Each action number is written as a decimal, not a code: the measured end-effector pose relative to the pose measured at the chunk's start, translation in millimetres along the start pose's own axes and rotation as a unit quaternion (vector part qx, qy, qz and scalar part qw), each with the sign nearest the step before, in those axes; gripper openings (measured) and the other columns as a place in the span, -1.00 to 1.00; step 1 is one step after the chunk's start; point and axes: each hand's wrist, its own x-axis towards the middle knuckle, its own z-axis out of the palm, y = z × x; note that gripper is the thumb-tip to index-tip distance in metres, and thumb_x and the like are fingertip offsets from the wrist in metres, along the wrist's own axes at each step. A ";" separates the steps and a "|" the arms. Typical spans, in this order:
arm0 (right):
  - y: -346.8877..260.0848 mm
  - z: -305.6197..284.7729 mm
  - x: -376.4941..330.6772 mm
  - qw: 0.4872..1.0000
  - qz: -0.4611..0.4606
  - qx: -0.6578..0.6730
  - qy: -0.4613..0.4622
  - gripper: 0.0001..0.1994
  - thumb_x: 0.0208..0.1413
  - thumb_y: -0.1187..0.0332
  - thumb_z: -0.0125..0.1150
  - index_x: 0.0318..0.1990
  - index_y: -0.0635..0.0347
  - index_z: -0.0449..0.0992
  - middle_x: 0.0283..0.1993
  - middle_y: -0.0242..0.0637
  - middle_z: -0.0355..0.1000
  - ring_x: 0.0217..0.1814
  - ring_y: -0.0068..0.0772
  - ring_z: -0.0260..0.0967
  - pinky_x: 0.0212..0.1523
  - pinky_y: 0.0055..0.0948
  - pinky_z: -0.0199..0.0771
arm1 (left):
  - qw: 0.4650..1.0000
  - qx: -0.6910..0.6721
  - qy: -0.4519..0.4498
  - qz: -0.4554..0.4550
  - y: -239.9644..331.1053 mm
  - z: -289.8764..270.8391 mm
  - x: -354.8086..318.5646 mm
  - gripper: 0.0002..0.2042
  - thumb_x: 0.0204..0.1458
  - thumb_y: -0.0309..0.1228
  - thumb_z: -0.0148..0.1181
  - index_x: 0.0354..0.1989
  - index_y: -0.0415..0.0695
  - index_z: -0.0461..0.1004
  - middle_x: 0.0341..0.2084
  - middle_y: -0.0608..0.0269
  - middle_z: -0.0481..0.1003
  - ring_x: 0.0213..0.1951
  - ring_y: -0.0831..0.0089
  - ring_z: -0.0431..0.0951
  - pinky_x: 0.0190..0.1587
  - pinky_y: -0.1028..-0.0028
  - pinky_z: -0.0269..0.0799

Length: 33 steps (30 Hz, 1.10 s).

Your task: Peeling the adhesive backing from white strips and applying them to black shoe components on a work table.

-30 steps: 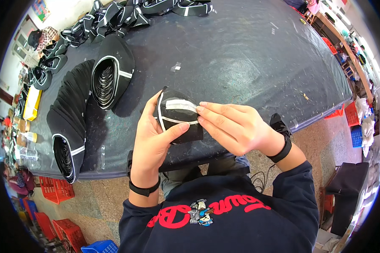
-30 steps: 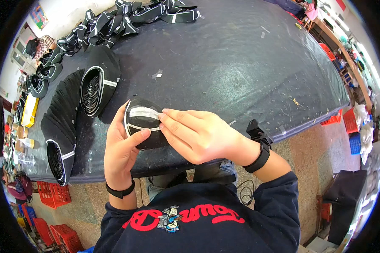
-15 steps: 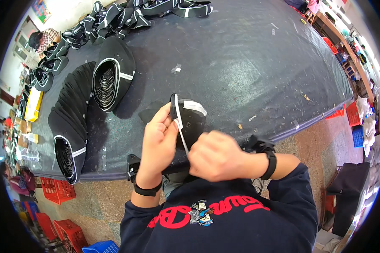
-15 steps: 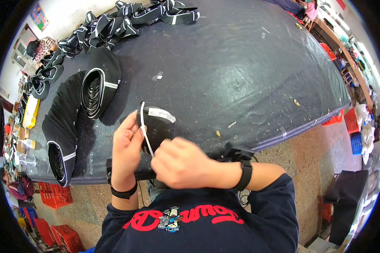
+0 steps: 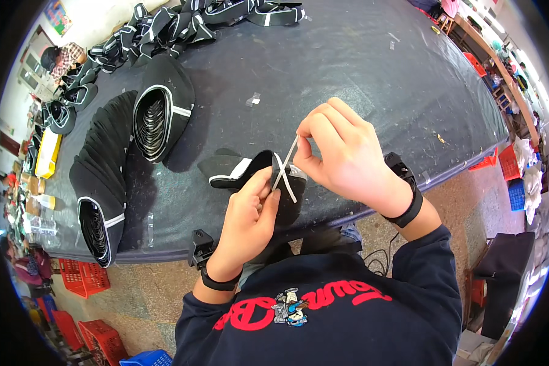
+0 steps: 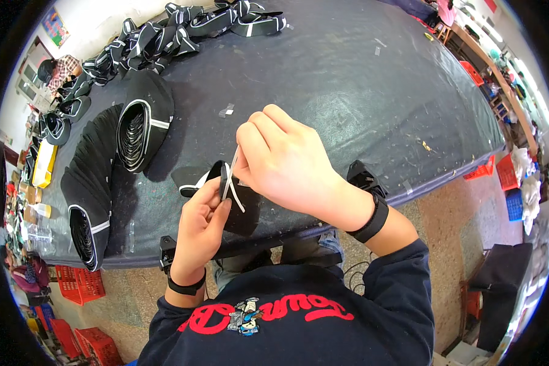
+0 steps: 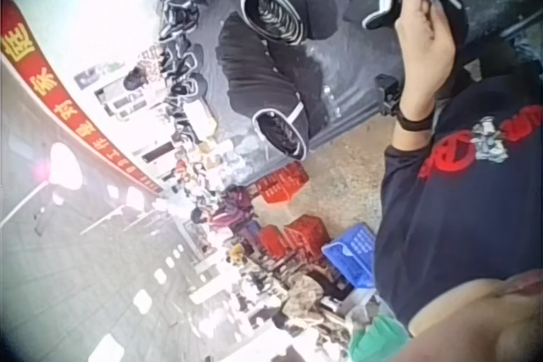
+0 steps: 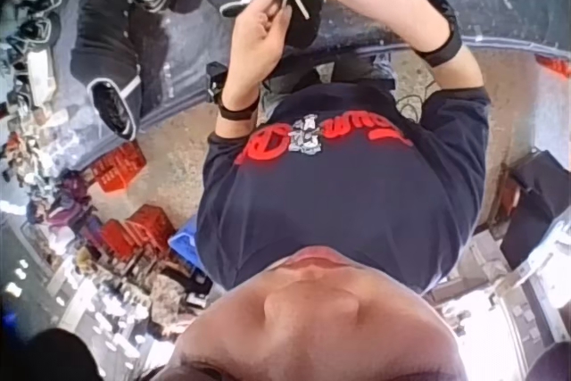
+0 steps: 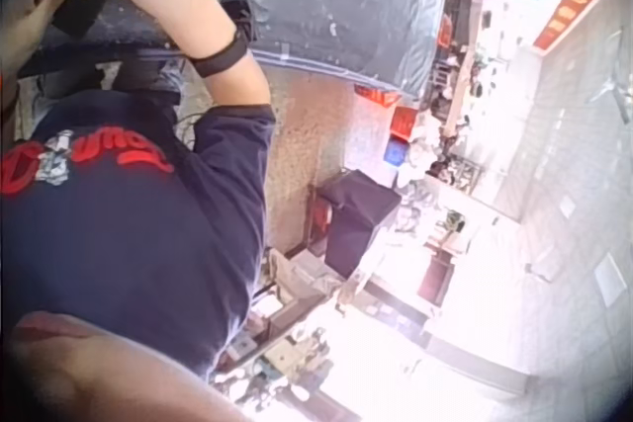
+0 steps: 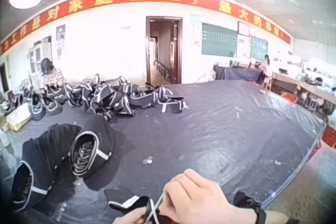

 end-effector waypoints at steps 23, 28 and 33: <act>-13.7 23.5 -14.5 0.995 0.084 0.048 -0.007 -0.86 -0.17 0.55 0.22 -0.44 0.26 0.38 -0.47 -0.28 0.30 -0.40 -0.31 0.31 -0.45 -0.47 0.37 | 0.995 0.001 0.094 0.035 -7.7 4.6 1.8 -0.85 0.16 -0.48 0.04 -0.28 -0.33 0.48 -0.66 0.51 0.38 -0.57 0.83 0.21 -0.57 0.71 0.05; -42.6 -0.1 -33.4 0.864 0.328 0.365 -0.111 -0.86 0.02 0.45 0.24 -0.34 0.28 0.40 -0.42 -0.26 0.32 -0.49 -0.52 0.35 -0.49 -0.57 0.36 | 0.973 -0.063 0.208 0.076 -19.8 1.5 7.6 -0.84 0.15 -0.50 0.07 -0.34 -0.34 0.52 -0.63 0.50 0.41 -0.58 0.83 0.23 -0.57 0.71 0.04; -55.1 13.1 -50.2 0.881 0.336 0.328 -0.058 -0.80 -0.07 0.49 0.33 -0.31 0.28 0.42 -0.40 -0.29 0.38 -0.38 -0.51 0.45 -0.35 -0.57 0.47 | 0.972 -0.182 0.144 0.037 -12.4 3.6 3.1 -0.75 0.18 -0.52 -0.01 -0.01 -0.39 0.36 -0.30 0.19 0.53 -0.30 0.63 0.51 -0.24 0.65 0.40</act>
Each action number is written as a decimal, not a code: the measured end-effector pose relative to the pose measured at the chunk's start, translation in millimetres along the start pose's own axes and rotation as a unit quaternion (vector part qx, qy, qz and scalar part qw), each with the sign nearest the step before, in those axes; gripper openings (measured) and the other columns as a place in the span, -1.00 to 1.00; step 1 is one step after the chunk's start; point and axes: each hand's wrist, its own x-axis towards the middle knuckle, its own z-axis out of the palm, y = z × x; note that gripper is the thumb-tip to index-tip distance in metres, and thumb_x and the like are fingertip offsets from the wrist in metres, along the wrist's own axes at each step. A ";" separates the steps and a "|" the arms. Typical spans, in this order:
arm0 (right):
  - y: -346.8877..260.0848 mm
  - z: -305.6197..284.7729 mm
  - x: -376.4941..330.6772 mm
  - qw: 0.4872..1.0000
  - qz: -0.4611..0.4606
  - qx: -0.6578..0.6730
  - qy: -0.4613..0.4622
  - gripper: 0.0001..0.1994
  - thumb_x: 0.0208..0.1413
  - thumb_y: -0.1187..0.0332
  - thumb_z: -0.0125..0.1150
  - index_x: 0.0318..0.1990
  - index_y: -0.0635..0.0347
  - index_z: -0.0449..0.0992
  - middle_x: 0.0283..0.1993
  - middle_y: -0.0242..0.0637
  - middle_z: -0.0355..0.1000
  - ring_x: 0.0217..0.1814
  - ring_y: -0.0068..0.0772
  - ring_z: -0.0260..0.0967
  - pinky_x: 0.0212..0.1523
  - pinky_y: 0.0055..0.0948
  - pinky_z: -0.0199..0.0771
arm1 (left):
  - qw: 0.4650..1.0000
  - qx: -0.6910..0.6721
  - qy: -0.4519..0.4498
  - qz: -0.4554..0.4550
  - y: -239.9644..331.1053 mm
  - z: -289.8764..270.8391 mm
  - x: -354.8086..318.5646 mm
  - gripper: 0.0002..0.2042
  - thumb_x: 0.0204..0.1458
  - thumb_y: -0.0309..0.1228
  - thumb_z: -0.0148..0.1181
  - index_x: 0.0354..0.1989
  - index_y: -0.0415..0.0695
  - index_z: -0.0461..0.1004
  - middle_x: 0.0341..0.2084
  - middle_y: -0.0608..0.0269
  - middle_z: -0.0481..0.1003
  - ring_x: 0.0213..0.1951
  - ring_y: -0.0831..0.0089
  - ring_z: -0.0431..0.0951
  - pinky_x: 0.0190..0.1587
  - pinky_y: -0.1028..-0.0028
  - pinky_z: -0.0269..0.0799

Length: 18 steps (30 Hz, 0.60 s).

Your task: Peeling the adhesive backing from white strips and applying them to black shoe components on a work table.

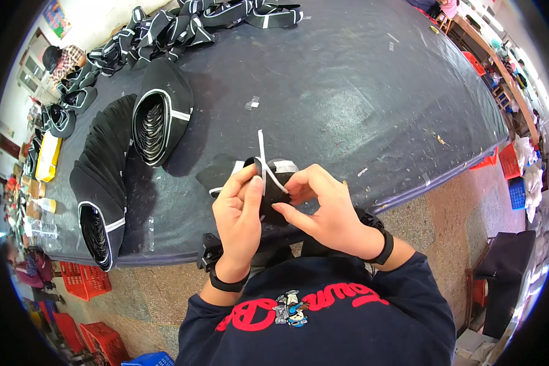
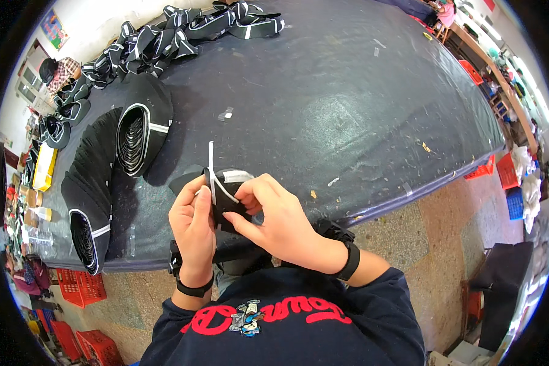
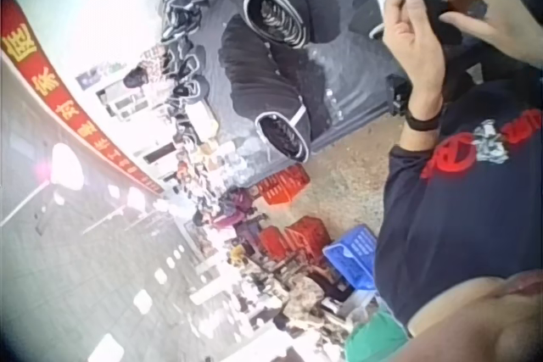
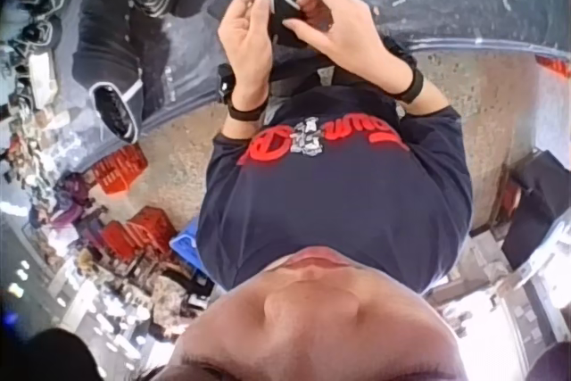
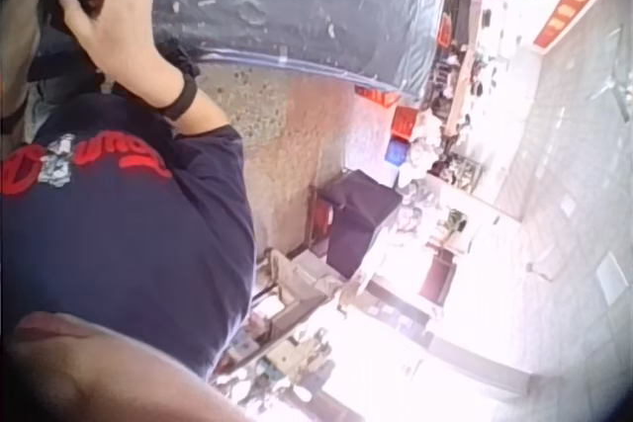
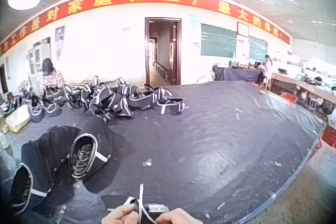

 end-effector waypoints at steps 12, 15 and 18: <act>1.1 -12.5 5.3 0.983 0.105 0.131 -0.072 -0.85 0.04 0.42 0.23 -0.37 0.32 0.43 -0.39 -0.27 0.38 -0.44 -0.52 0.37 -0.37 -0.55 0.39 | 0.979 0.164 -0.069 0.101 -1.6 0.0 -5.7 -0.73 0.06 -0.72 -0.01 -0.04 -0.30 0.30 -0.09 0.06 0.40 -0.14 0.55 0.47 -0.24 0.67 0.42; -3.3 -13.8 6.7 0.977 0.117 0.152 -0.094 -0.86 0.07 0.40 0.21 -0.36 0.31 0.43 -0.41 -0.32 0.37 -0.47 -0.60 0.29 -0.43 -0.57 0.32 | 0.969 0.217 -0.053 0.108 0.3 1.4 -6.1 -0.72 0.06 -0.72 0.00 -0.03 -0.31 0.39 -0.26 0.26 0.47 -0.39 0.72 0.44 -0.39 0.72 0.35; -9.0 -13.8 13.4 0.987 0.040 0.124 -0.094 -0.86 0.08 0.39 0.20 -0.37 0.29 0.44 -0.45 -0.38 0.38 -0.47 -0.66 0.25 -0.44 -0.58 0.28 | 0.972 0.214 -0.043 0.082 -2.6 2.2 -7.3 -0.74 0.03 -0.70 0.08 -0.07 -0.32 0.45 -0.34 0.32 0.48 -0.44 0.77 0.41 -0.45 0.74 0.29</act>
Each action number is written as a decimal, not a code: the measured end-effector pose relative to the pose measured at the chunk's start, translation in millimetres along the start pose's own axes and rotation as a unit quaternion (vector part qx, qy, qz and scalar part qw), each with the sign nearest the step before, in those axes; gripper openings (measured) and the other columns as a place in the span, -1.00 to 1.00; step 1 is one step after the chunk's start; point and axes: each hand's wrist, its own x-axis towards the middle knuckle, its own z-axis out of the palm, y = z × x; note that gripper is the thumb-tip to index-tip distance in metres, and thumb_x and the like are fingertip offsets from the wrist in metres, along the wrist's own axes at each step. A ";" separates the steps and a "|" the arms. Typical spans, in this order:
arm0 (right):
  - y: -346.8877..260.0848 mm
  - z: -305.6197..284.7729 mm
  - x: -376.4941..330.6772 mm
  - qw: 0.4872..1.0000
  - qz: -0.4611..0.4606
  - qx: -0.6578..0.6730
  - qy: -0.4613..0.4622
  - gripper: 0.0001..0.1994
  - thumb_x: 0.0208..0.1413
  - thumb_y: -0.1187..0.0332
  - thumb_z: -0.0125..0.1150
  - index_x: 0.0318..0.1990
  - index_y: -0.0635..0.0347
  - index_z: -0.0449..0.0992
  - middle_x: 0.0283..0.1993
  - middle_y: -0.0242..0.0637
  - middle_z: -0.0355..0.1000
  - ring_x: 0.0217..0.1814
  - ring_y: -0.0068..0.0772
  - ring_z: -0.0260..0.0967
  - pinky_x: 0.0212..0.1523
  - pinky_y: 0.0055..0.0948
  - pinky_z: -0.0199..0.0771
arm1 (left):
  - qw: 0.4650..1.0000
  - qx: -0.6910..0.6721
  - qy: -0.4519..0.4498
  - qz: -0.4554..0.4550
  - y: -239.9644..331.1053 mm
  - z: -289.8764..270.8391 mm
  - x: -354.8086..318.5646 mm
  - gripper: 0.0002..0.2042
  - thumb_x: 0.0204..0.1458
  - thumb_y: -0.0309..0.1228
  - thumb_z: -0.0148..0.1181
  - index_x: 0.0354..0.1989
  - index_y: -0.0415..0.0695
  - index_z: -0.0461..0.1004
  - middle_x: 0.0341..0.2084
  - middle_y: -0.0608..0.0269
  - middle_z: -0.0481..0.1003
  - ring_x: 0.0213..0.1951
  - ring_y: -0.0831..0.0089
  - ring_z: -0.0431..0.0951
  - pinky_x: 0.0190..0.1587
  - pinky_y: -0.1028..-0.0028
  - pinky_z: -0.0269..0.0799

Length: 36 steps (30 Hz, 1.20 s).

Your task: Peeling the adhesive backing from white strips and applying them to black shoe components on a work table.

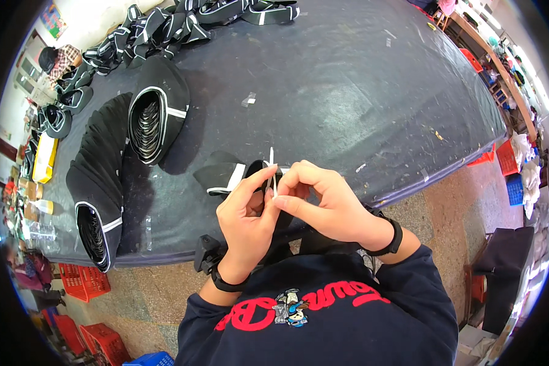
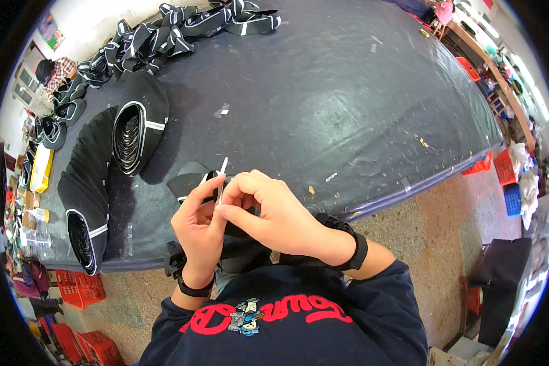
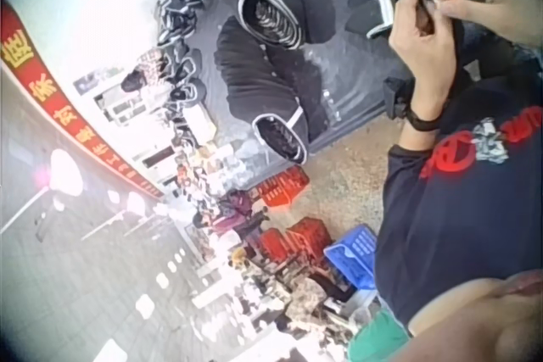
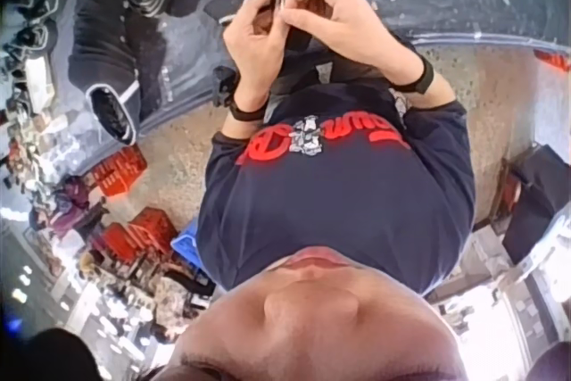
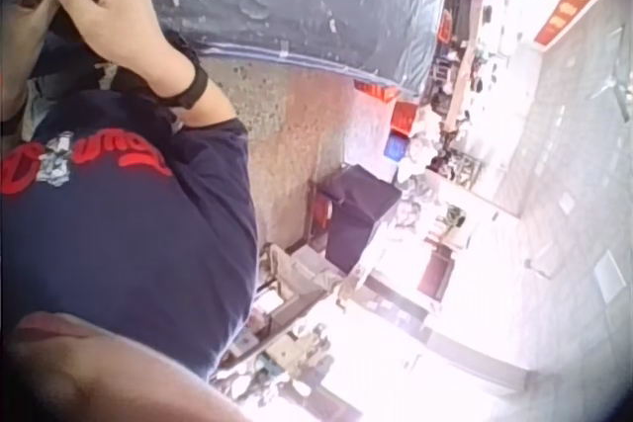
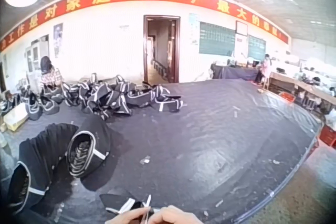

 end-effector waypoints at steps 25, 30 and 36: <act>18.3 15.6 17.0 0.909 -0.261 -0.280 0.165 -0.86 -0.19 0.54 0.28 -0.38 0.21 0.54 -0.43 -0.29 0.39 -0.28 -0.28 0.43 -0.36 -0.42 0.47 | 0.963 -0.213 0.157 -0.055 -5.7 5.3 21.4 -0.95 0.04 -0.57 0.19 -0.34 -0.29 0.53 -0.47 0.30 0.54 -0.50 0.76 0.40 -0.51 0.73 0.21; 19.9 19.5 17.2 0.858 -0.322 -0.367 0.159 -0.87 -0.25 0.55 0.24 -0.43 0.25 0.52 -0.46 -0.36 0.36 -0.19 -0.31 0.46 -0.37 -0.49 0.51 | 0.953 -0.240 0.159 -0.097 0.2 1.5 29.5 -0.94 0.05 -0.56 0.18 -0.34 -0.30 0.52 -0.49 0.32 0.54 -0.53 0.76 0.42 -0.53 0.76 0.21; 22.5 24.1 18.1 0.817 -0.350 -0.426 0.169 -0.91 -0.25 0.50 0.21 -0.49 0.26 0.50 -0.48 -0.36 0.32 -0.16 -0.30 0.47 -0.37 -0.49 0.52 | 0.962 -0.215 0.152 -0.077 -2.9 3.1 33.0 -0.92 0.05 -0.57 0.17 -0.31 -0.32 0.50 -0.47 0.28 0.54 -0.50 0.74 0.44 -0.49 0.73 0.28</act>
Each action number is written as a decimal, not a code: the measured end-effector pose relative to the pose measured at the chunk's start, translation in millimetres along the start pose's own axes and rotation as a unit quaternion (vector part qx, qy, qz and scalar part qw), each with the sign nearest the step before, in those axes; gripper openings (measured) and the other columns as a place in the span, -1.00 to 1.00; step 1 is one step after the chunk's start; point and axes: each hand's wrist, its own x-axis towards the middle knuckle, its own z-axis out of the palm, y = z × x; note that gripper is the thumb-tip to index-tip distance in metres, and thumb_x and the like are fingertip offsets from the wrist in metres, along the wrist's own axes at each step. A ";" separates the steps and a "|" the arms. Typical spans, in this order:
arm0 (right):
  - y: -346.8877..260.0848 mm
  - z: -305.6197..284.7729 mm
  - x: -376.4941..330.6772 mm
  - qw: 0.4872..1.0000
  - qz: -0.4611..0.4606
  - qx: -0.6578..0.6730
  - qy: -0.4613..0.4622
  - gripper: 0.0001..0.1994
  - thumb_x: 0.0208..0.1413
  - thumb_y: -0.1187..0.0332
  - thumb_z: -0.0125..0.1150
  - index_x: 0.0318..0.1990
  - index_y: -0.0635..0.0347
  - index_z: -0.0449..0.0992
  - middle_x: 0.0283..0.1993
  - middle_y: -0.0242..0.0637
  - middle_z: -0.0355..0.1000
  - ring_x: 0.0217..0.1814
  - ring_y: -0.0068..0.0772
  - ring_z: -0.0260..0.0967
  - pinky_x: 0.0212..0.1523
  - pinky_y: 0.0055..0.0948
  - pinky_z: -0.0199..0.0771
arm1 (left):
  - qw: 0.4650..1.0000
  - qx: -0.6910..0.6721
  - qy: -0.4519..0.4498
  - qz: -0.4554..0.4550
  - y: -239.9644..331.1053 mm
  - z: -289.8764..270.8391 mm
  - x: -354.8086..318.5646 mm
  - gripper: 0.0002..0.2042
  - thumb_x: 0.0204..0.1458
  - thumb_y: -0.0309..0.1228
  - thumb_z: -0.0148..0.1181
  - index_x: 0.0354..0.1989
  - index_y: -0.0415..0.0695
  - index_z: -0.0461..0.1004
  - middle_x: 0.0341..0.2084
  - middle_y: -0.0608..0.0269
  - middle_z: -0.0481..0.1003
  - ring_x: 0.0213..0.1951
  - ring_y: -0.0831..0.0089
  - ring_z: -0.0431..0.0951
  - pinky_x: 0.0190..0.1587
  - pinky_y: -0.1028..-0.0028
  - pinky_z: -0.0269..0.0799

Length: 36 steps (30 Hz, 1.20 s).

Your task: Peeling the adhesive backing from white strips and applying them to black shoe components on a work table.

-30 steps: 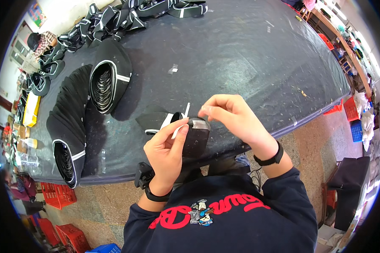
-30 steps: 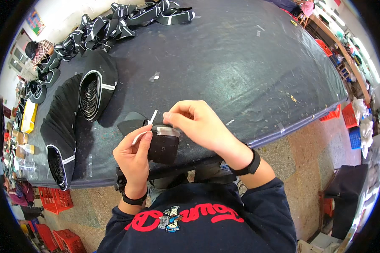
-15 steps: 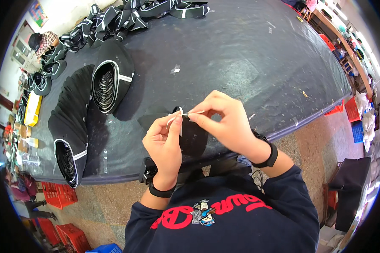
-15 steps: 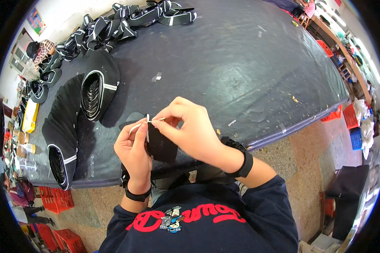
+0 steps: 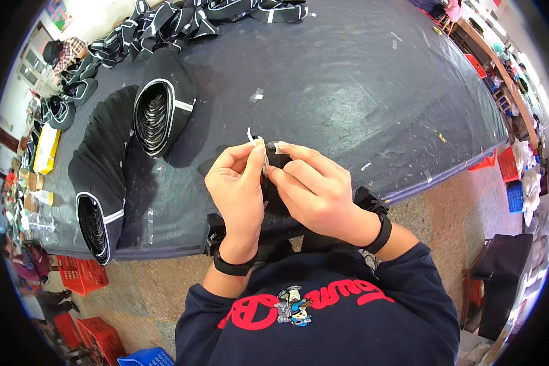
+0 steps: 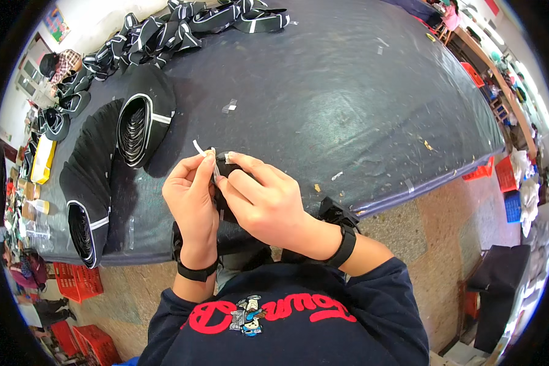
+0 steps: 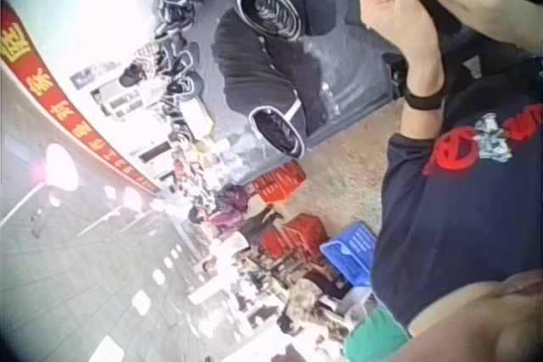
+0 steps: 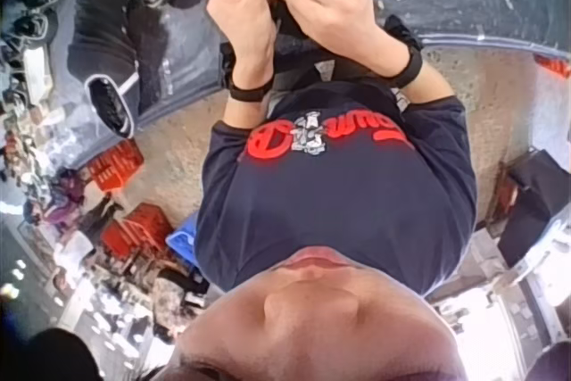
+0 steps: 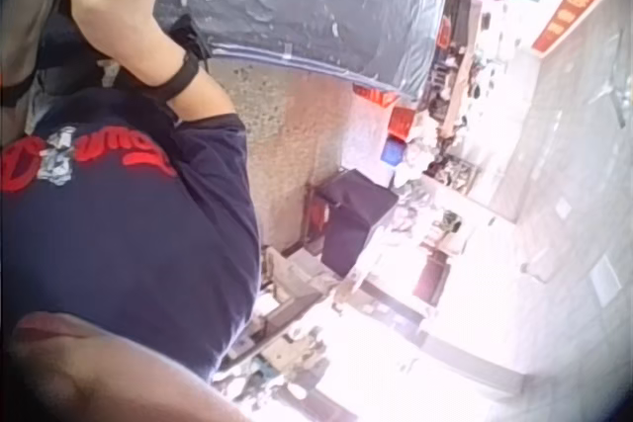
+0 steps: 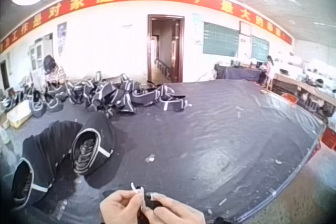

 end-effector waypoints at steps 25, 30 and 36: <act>6.1 -2.4 -17.3 0.995 -0.048 0.038 -0.075 -0.87 -0.25 0.61 0.27 -0.45 0.34 0.54 -0.47 -0.25 0.28 0.06 0.08 0.39 -0.15 -0.24 0.54 | 0.997 -0.050 -0.026 -0.047 -8.6 -2.2 10.9 -0.95 0.08 -0.56 0.13 -0.31 -0.27 0.44 -0.48 0.30 0.51 -0.54 0.70 0.45 -0.56 0.72 0.31; 12.9 -12.6 -12.6 0.978 -0.006 0.152 -0.143 -0.86 -0.18 0.57 0.27 -0.38 0.27 0.55 -0.43 -0.26 0.33 0.12 0.04 0.35 -0.01 -0.15 0.45 | 0.997 -0.054 -0.035 -0.034 -4.2 -4.4 14.3 -0.95 0.09 -0.57 0.12 -0.32 -0.29 0.45 -0.46 0.27 0.52 -0.47 0.72 0.46 -0.46 0.72 0.33; 30.3 -16.9 19.0 0.886 0.313 0.304 -0.158 -0.87 -0.07 0.48 0.31 -0.32 0.27 0.56 -0.36 -0.36 0.43 -0.33 -0.57 0.36 -0.34 -0.58 0.31 | 0.984 0.094 -0.151 0.012 -3.8 -4.9 -3.4 -0.95 0.08 -0.58 0.14 -0.32 -0.30 0.46 -0.46 0.32 0.51 -0.44 0.73 0.47 -0.43 0.73 0.34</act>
